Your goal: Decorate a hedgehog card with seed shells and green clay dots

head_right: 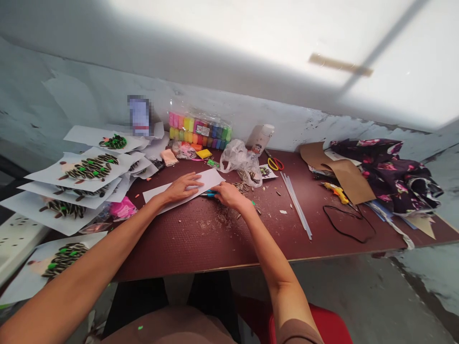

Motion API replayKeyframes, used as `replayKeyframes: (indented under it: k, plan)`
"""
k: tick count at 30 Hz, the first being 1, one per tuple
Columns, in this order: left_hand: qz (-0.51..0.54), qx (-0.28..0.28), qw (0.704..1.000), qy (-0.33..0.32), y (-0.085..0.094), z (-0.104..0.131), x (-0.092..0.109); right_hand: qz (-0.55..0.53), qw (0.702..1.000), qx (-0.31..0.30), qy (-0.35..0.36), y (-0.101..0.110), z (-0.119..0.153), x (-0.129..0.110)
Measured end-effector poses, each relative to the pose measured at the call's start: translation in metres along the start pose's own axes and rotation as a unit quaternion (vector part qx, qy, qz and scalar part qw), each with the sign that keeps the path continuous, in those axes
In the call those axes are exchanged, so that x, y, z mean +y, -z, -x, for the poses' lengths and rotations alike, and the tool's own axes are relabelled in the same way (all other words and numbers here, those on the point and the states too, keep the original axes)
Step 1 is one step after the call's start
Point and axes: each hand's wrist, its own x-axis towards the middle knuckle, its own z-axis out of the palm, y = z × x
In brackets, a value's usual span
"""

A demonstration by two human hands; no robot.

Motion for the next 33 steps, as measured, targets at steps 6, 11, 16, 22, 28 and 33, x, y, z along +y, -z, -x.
replayKeyframes:
  k: [6, 11, 16, 22, 28, 33]
  plan:
    - [0.002, 0.003, 1.000, -0.005, 0.000, 0.000, 0.000, -0.002, 1.000, 0.012, -0.005, -0.003, 0.004, -0.005]
    - [0.001, 0.004, 1.000, -0.004, 0.000, -0.001, 0.000, -0.019, 0.999, 0.031, 0.010, -0.007, 0.007, -0.004]
    - [-0.007, -0.002, 1.000, -0.005, 0.001, -0.001, 0.001, 0.001, 1.000, 0.029, 0.008, -0.010, 0.007, -0.007]
    - [-0.002, -0.001, 1.000, -0.004, 0.001, 0.000, 0.001, 0.003, 1.000, 0.025, 0.004, -0.009, 0.008, -0.013]
    - [0.005, 0.004, 1.000, -0.007, 0.001, -0.001, 0.000, 0.010, 1.000, 0.019, 0.003, -0.008, 0.006, -0.018]
    - [0.004, 0.000, 1.000, -0.010, 0.003, -0.001, 0.002, 0.024, 1.000, 0.010, 0.009, -0.007, 0.005, -0.018]
